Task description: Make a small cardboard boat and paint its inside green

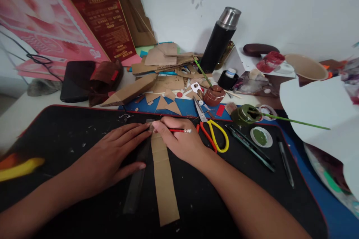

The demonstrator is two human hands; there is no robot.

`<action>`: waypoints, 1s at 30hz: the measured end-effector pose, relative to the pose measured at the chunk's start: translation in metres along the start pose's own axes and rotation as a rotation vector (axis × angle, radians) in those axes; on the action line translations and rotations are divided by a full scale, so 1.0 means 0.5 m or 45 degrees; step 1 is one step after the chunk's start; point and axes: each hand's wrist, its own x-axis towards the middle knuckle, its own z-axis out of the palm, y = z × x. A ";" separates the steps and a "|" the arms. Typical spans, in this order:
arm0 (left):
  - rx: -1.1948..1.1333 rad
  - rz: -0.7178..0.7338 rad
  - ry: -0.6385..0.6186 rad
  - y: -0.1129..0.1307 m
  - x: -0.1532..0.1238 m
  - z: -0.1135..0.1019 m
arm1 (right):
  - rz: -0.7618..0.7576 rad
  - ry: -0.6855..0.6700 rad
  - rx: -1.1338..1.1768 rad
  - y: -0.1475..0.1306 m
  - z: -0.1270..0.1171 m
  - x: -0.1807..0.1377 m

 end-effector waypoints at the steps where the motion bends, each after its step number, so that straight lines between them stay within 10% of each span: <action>1: 0.003 0.001 0.002 0.000 0.000 0.000 | 0.003 0.000 0.005 0.001 0.000 -0.001; 30: -0.002 -0.017 -0.030 -0.001 0.001 -0.001 | 0.147 -0.084 0.187 -0.003 0.005 -0.003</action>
